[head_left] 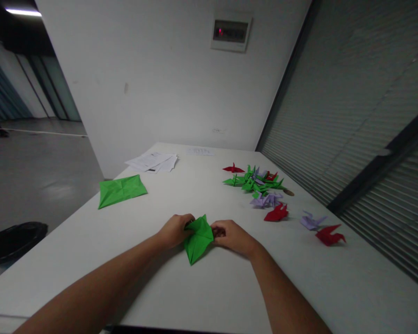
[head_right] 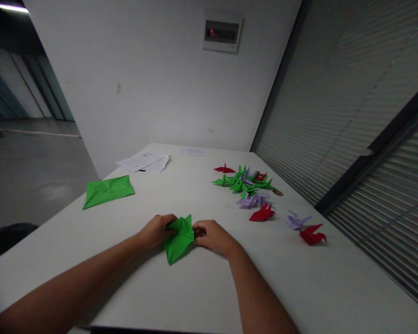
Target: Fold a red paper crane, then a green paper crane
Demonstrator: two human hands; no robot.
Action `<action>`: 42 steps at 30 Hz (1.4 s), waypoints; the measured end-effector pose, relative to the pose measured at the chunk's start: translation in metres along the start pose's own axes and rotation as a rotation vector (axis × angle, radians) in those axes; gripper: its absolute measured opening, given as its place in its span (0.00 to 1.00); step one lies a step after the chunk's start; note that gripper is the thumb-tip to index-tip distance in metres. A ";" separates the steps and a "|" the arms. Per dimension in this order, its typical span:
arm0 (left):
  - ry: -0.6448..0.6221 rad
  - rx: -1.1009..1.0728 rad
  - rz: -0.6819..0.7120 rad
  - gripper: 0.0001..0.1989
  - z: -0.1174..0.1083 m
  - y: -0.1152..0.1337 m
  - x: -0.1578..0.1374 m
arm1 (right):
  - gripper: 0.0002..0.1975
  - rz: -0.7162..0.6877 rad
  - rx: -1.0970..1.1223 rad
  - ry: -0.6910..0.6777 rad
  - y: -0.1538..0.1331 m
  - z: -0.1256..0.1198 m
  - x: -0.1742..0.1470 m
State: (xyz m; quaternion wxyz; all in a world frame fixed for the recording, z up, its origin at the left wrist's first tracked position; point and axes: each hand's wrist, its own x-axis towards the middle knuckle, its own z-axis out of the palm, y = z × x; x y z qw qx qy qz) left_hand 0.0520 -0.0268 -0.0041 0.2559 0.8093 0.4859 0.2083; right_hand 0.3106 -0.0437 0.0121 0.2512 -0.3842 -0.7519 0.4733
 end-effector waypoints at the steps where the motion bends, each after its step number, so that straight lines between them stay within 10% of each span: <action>1: -0.005 0.005 0.005 0.12 -0.001 0.001 0.000 | 0.12 0.000 -0.009 0.002 0.001 0.000 0.000; 17: 0.019 0.206 -0.025 0.06 0.001 0.017 -0.004 | 0.18 0.029 -0.274 -0.028 -0.017 0.001 -0.004; 30: -0.010 0.308 -0.046 0.07 0.003 0.031 -0.009 | 0.06 0.425 -0.817 0.220 -0.022 0.033 0.016; 42: 0.009 0.264 -0.067 0.05 0.004 0.026 -0.008 | 0.06 0.271 -0.768 0.227 -0.021 0.025 0.011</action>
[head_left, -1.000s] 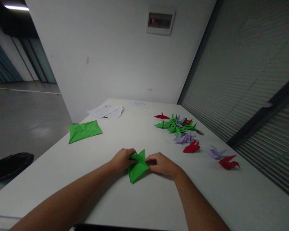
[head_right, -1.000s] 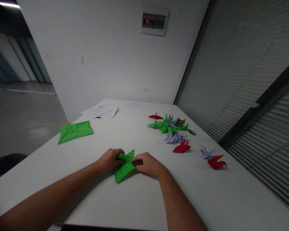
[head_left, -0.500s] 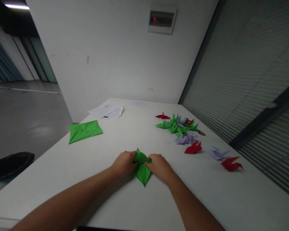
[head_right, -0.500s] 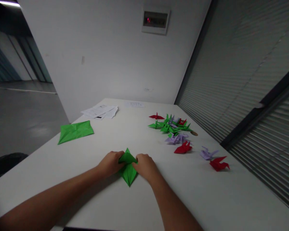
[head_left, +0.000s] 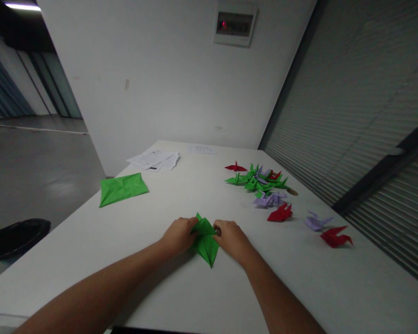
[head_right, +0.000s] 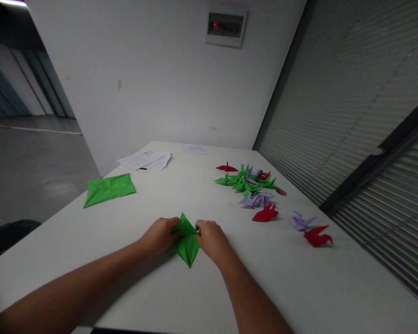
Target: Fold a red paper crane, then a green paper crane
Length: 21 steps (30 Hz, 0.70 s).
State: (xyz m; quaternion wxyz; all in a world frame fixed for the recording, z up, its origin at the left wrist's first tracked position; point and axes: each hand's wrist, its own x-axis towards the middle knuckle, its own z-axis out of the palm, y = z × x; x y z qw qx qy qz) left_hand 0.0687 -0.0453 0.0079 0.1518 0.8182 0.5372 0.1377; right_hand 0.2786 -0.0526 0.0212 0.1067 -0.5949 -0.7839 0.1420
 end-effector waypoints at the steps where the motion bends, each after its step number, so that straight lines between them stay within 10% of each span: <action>1: 0.003 -0.002 0.002 0.05 0.000 0.000 0.000 | 0.05 -0.003 -0.011 0.003 0.000 0.000 0.000; 16: 0.046 -0.035 0.057 0.08 -0.002 0.001 -0.001 | 0.04 0.121 -0.086 -0.012 -0.002 0.006 0.002; 21: 0.179 0.138 0.391 0.08 -0.014 0.009 -0.016 | 0.06 0.085 -0.044 0.010 0.001 0.002 0.001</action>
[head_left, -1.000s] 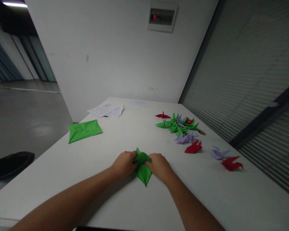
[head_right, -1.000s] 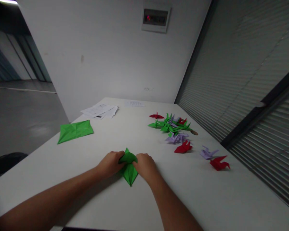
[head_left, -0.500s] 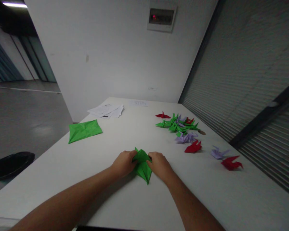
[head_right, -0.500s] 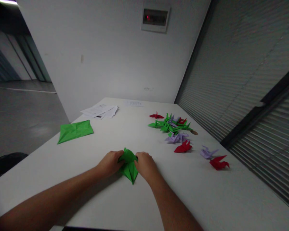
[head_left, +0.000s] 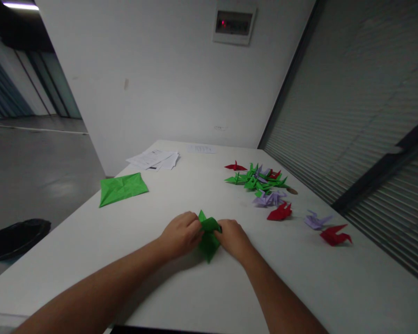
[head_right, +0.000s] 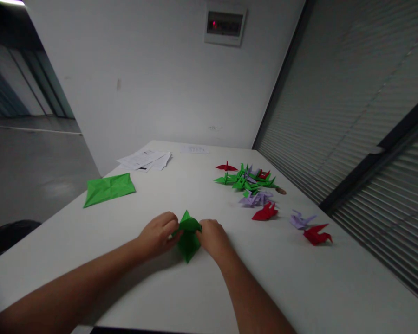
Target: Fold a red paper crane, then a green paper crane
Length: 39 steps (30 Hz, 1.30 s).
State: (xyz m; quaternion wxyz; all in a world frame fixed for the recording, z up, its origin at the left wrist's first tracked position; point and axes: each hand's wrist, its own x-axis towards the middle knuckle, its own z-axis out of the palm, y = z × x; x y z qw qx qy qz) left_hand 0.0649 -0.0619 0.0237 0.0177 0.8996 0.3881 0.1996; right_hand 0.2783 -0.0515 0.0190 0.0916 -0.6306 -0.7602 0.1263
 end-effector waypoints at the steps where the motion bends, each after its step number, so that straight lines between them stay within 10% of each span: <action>1: -0.065 0.005 0.125 0.11 -0.001 0.005 -0.002 | 0.05 -0.010 0.003 0.005 0.000 0.000 0.000; 4: -0.216 0.045 0.287 0.13 0.003 0.019 -0.007 | 0.06 -0.029 -0.007 0.004 0.001 0.000 0.002; 14: -0.407 0.152 0.074 0.40 0.022 0.026 -0.006 | 0.07 -0.004 0.001 0.016 0.006 0.001 0.004; 39: -0.421 -0.015 0.029 0.30 0.001 0.014 -0.010 | 0.09 0.101 -0.054 0.053 -0.014 0.014 0.010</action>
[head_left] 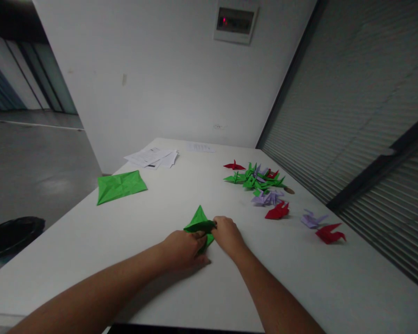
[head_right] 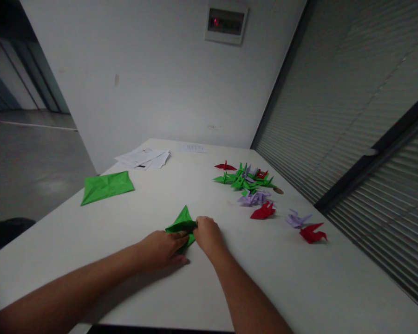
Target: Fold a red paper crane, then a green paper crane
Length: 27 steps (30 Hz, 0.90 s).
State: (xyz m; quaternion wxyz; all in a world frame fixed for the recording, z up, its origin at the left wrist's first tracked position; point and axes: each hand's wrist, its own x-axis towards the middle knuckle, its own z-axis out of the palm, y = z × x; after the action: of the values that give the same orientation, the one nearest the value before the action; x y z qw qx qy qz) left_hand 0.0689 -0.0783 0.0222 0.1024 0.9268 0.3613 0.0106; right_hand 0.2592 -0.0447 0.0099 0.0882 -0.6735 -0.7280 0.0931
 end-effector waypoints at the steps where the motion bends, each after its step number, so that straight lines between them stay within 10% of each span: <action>1: 0.006 0.001 0.007 0.30 -0.001 -0.001 -0.001 | 0.08 0.005 -0.004 -0.002 0.000 -0.001 0.000; 27: -0.051 0.043 0.011 0.43 0.001 -0.016 -0.002 | 0.06 -0.017 0.229 -0.050 0.011 0.000 0.012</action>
State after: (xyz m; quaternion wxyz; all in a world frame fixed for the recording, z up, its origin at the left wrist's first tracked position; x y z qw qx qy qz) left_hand 0.0568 -0.0686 0.0182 0.0914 0.9308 0.3534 -0.0205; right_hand 0.2694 -0.0315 0.0075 0.1473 -0.6501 -0.7203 0.1917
